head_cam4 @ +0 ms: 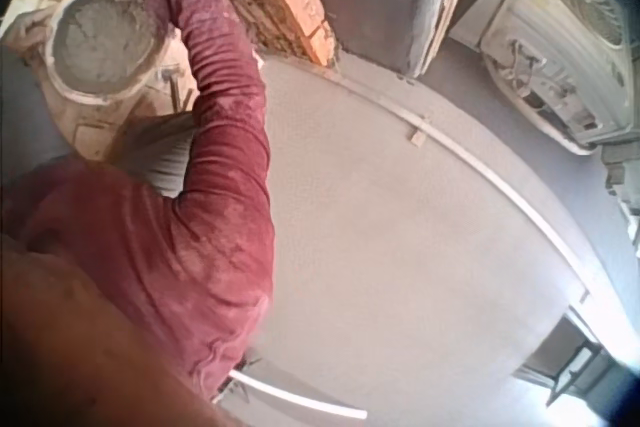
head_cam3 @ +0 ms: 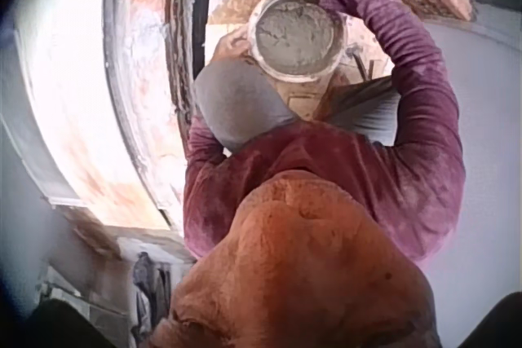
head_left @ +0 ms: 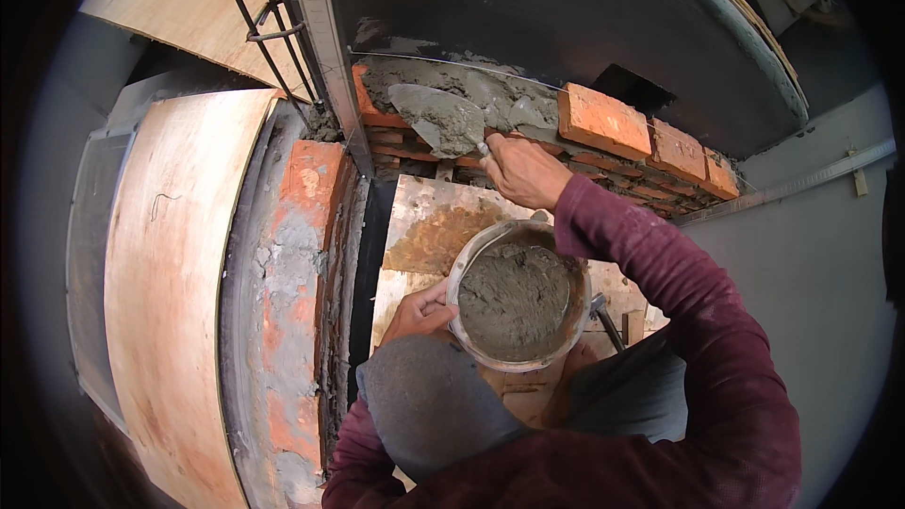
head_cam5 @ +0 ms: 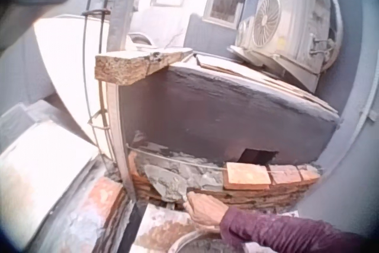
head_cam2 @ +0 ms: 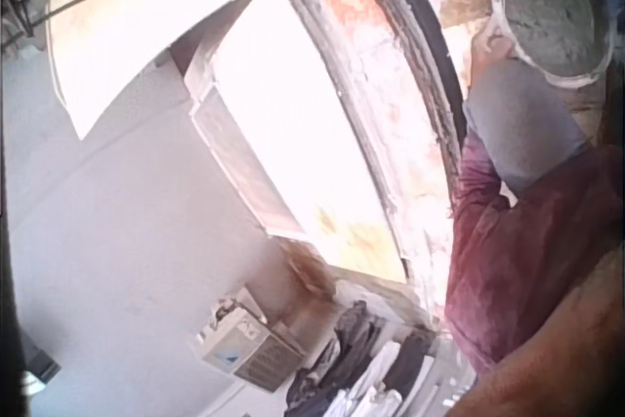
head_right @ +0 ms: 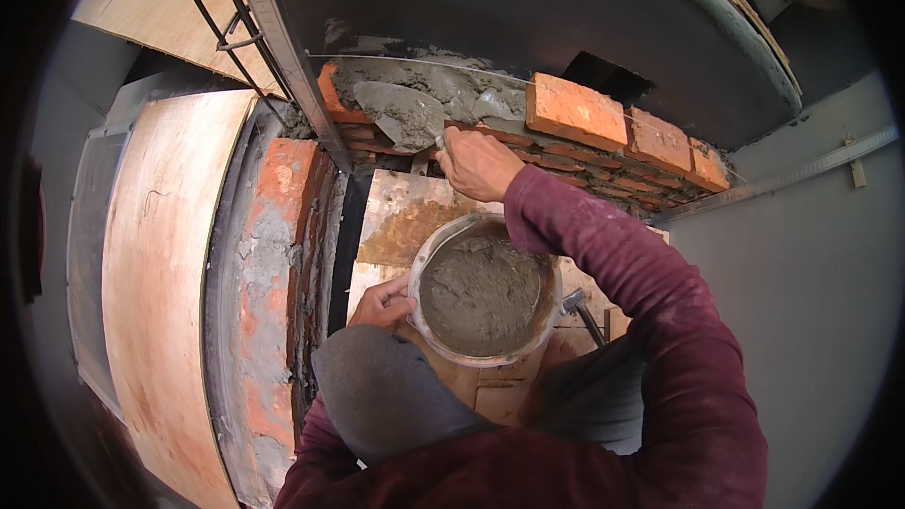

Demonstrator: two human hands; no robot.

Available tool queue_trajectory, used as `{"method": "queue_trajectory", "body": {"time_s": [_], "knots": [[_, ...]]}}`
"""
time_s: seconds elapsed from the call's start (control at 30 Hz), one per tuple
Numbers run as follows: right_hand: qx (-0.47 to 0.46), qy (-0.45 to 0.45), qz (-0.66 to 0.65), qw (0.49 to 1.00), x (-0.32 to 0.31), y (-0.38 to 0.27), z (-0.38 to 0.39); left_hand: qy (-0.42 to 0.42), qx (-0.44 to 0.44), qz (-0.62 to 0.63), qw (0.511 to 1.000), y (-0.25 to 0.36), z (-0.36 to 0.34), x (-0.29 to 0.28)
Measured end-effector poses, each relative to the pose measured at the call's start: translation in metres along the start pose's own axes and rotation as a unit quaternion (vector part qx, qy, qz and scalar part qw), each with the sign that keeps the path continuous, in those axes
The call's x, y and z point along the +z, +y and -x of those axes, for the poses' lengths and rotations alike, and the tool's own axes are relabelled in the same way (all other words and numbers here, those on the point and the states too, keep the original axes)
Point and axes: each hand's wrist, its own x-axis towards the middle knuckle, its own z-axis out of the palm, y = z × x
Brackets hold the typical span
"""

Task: The person applies mortar to a row of bricks using a trowel and then positions and levels a new brick on top, using a hammer for adjustment.

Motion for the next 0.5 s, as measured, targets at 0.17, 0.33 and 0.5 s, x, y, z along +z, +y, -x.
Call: {"method": "queue_trajectory", "body": {"time_s": [0.17, 0.33, 0.5], "knots": [[0.038, -0.039, 0.032, 0.998, -0.001, 0.051, 0.033, 0.012, 0.011, 0.07, 0.997, -0.005, 0.013, 0.006], [0.041, -0.024, 0.076, 0.996, -0.012, 0.091, 0.07, -0.021, 0.006, 0.084, 0.996, -0.01, 0.009, -0.002], [0.142, -0.067, -0.096, 0.983, -0.035, 0.066, 0.085, 0.003, -0.004, 0.062, 0.998, -0.009, 0.015, 0.002]]}}
